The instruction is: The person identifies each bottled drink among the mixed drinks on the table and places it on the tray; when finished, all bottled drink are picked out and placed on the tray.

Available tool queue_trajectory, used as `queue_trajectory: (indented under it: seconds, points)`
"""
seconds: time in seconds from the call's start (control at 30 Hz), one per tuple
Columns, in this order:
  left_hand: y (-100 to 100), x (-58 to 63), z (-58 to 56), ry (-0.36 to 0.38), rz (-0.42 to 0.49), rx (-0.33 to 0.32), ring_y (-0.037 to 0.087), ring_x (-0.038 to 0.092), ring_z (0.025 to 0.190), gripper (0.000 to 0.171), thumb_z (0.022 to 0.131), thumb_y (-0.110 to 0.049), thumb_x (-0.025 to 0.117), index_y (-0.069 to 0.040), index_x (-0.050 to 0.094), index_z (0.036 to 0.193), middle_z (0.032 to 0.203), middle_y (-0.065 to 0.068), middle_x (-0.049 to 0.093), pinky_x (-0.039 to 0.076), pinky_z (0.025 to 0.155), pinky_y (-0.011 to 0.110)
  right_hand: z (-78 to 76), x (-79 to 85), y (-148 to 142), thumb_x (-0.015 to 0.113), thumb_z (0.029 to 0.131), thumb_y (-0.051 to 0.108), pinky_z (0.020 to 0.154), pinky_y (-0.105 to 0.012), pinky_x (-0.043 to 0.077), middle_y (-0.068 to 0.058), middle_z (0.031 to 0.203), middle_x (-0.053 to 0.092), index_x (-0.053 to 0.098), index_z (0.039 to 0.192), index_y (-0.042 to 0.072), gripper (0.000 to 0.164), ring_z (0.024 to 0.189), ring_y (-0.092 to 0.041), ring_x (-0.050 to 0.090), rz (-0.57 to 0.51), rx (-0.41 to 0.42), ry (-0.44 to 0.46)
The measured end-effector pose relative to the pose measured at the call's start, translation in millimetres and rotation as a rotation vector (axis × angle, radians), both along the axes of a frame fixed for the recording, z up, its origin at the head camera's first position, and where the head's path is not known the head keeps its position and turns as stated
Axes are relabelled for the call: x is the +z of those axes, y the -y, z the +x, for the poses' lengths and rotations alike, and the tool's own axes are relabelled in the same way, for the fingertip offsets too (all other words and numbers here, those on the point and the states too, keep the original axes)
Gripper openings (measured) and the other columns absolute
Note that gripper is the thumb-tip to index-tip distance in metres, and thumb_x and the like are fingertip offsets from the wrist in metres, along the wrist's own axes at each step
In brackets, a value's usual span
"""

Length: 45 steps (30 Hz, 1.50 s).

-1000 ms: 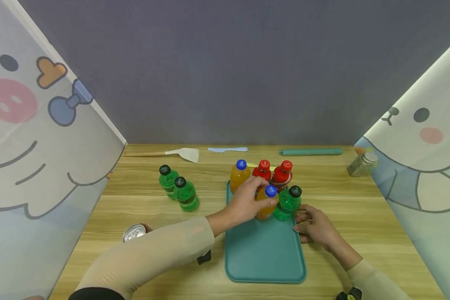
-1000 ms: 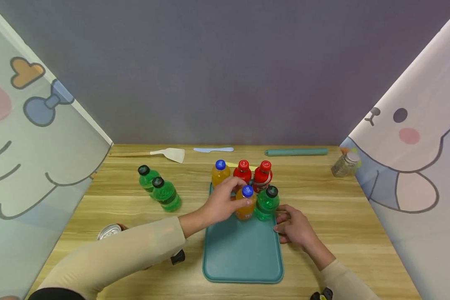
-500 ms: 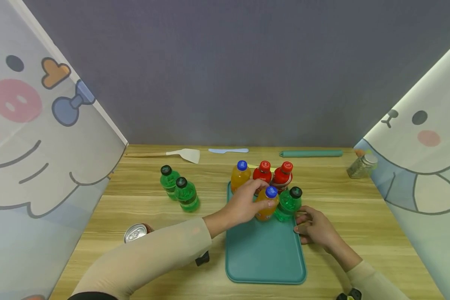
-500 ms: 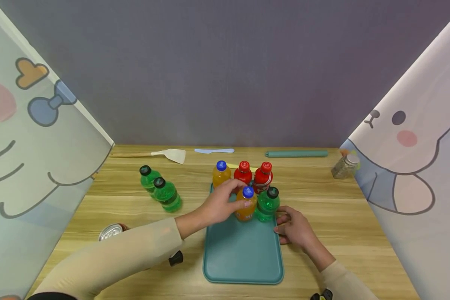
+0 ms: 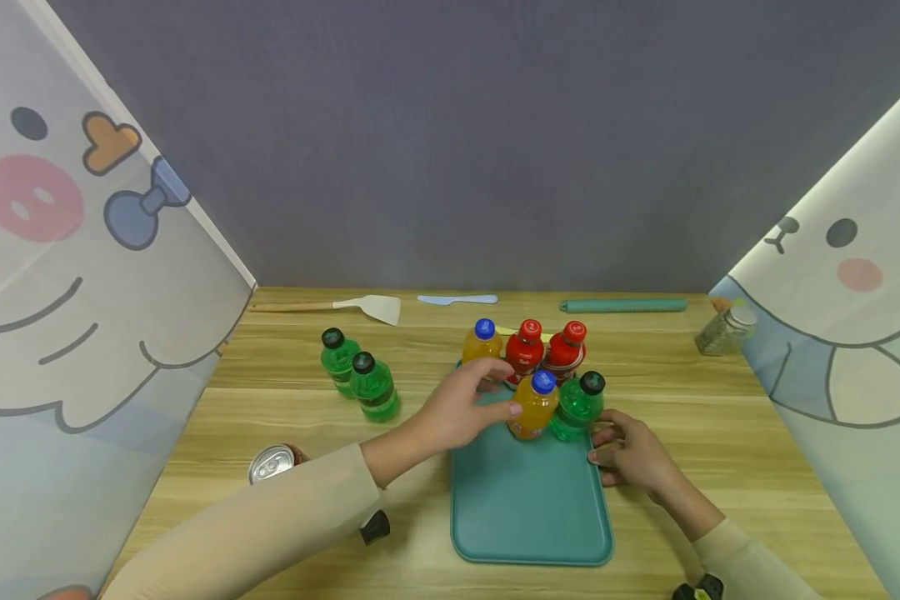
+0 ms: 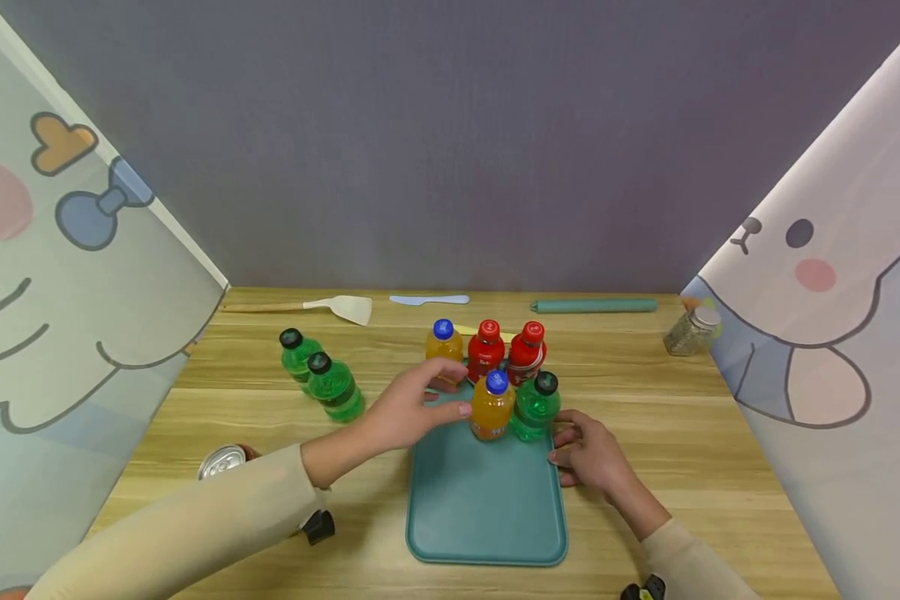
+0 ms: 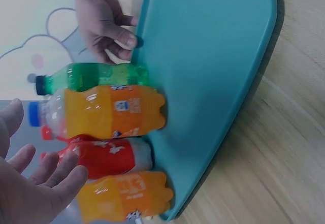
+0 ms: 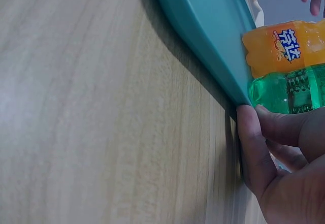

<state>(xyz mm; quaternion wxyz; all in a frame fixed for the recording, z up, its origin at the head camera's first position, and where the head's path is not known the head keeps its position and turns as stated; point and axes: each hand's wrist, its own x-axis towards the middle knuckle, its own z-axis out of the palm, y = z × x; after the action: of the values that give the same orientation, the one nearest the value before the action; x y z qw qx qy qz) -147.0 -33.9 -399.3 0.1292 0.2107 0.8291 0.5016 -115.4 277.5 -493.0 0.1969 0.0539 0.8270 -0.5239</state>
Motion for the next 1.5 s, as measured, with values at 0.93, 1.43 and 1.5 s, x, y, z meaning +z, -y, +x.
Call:
queue_trajectory:
  seconds: [0.93, 1.43, 1.5]
  points:
    - [110, 32.2, 25.0, -0.076, -0.01, 0.302, 0.018, 0.065, 0.095, 0.044, 0.094, -0.023, 0.077, -0.014, 0.06, 0.133, 0.115, 0.006, 0.063, 0.057, 0.085, 0.037, -1.2, -4.1, -2, 0.07, 0.09, -0.007, 0.058, -0.041, 0.062, -0.023, 0.111, 0.063, 0.043, 0.146, -0.005, 0.062, 0.073, -0.023, 0.068, 0.015, 0.002, -0.008]
    - [158, 28.7, 16.6, -0.108, -0.133, 0.414, 0.03, 0.065, 0.101, 0.051, 0.094, -0.025, 0.077, -0.008, 0.057, 0.137, 0.12, 0.015, 0.062, 0.057, 0.078, 0.038, -2.1, -0.7, 0, 0.071, 0.09, -0.007, 0.058, -0.04, 0.062, -0.023, 0.111, 0.063, 0.044, 0.143, -0.005, 0.059, 0.073, -0.022, 0.067, 0.027, 0.0, 0.001]
    - [160, 25.9, 15.3, -0.104, -0.145, 0.406, 0.034, 0.065, 0.108, 0.054, 0.093, -0.023, 0.078, -0.006, 0.056, 0.139, 0.125, 0.016, 0.062, 0.058, 0.083, 0.043, -2.3, -0.6, 0, 0.071, 0.09, -0.007, 0.058, -0.04, 0.062, -0.023, 0.111, 0.063, 0.044, 0.143, -0.005, 0.06, 0.074, -0.022, 0.067, 0.024, 0.002, -0.001]
